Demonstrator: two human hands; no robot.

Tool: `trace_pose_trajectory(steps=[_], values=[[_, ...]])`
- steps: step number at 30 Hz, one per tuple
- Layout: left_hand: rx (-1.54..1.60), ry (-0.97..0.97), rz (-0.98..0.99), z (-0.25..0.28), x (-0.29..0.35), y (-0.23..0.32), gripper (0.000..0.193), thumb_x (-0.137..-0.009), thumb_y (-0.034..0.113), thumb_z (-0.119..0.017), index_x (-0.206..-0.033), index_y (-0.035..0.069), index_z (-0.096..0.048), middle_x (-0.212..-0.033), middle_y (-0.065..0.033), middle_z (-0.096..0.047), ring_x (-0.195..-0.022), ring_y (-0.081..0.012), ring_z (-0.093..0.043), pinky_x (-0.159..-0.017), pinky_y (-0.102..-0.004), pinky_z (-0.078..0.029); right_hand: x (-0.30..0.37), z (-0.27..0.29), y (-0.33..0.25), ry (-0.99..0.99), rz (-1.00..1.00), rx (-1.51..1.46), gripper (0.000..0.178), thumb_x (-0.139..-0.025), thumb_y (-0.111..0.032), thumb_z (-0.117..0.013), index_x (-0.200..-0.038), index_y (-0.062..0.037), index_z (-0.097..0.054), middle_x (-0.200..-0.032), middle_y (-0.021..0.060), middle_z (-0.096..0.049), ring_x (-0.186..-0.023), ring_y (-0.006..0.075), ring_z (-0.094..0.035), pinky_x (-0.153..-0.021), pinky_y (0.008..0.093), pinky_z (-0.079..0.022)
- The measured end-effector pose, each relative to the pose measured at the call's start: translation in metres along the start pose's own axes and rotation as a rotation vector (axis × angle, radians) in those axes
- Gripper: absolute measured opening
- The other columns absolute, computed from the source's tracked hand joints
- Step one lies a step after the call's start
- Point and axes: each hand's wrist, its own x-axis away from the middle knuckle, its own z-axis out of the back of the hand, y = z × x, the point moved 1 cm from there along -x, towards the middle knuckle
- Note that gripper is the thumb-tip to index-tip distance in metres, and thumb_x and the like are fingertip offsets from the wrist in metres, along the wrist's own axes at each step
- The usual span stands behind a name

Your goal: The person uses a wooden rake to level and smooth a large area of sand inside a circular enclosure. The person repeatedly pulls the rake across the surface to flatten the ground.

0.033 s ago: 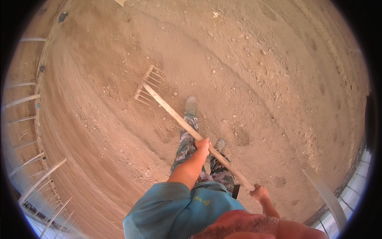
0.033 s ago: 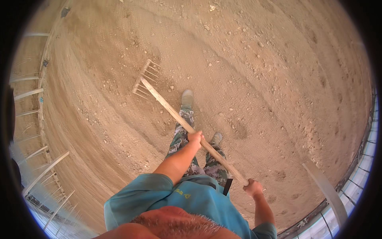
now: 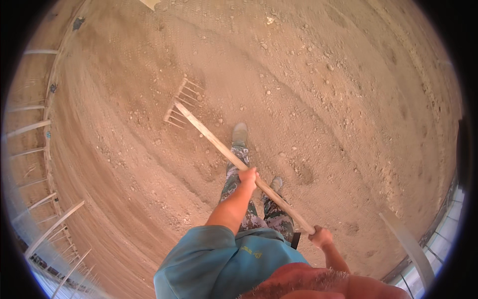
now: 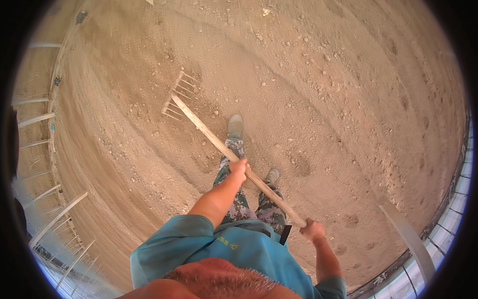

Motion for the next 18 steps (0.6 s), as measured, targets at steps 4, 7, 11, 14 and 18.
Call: trace_pose_trajectory(steps=[4,7,11,14,18], values=[[0.032,0.008,-0.206,-0.02,-0.081,0.265,0.017,-0.1,0.005,-0.076,-0.108,-0.002,-0.063,-0.08,-0.0117,-0.064,-0.062,-0.0248,-0.063,-0.056,-0.0424,-0.056,-0.087,0.099,-0.218,0.055,0.297,-0.153,0.038,-0.091,-0.038,-0.075,-0.121,-0.0136,-0.075,-0.113,0.0212,-0.08,-0.106,0.0444,-0.076,-0.095,0.054,-0.061],[0.034,-0.025,-0.393,-0.037,-0.099,0.457,0.012,-0.102,0.001,-0.072,-0.106,-0.003,-0.062,-0.08,-0.0117,-0.064,-0.065,-0.024,-0.065,-0.059,-0.0407,-0.057,-0.139,0.181,-0.378,0.119,0.452,-0.231,0.039,-0.093,-0.04,-0.075,-0.122,-0.0138,-0.074,-0.108,0.0229,-0.08,-0.101,0.0459,-0.077,-0.092,0.0545,-0.062],[0.139,-0.133,-0.494,-0.085,-0.076,0.624,0.023,-0.107,0.003,-0.069,-0.123,-0.001,-0.053,-0.082,-0.0095,-0.063,-0.067,-0.0221,-0.064,-0.06,-0.0389,-0.058,-0.174,0.334,-0.59,0.085,0.575,-0.328,0.045,-0.095,-0.034,-0.076,-0.128,-0.0041,-0.072,-0.108,0.0254,-0.079,-0.1,0.0395,-0.079,-0.091,0.0522,-0.062],[0.161,-0.21,-0.578,-0.124,-0.066,0.709,0.032,-0.107,0.004,-0.069,-0.132,-0.002,-0.05,-0.083,-0.0099,-0.064,-0.068,-0.0228,-0.065,-0.059,-0.0404,-0.058,-0.226,0.417,-0.729,0.088,0.738,-0.321,0.039,-0.094,-0.032,-0.074,-0.118,-0.0013,-0.076,-0.104,0.0266,-0.079,-0.097,0.0422,-0.079,-0.089,0.0511,-0.062],[0.111,-0.387,-0.526,-0.17,-0.056,0.756,0.024,-0.107,0.009,-0.071,-0.117,-0.008,-0.057,-0.086,-0.0126,-0.067,-0.068,-0.0255,-0.066,-0.059,-0.0429,-0.058,-0.258,0.505,-0.835,-0.01,0.697,-0.296,0.034,-0.099,-0.027,-0.07,-0.096,0.0058,-0.077,-0.084,0.0228,-0.076,-0.077,0.0343,-0.077,-0.074,0.0482,-0.062]])
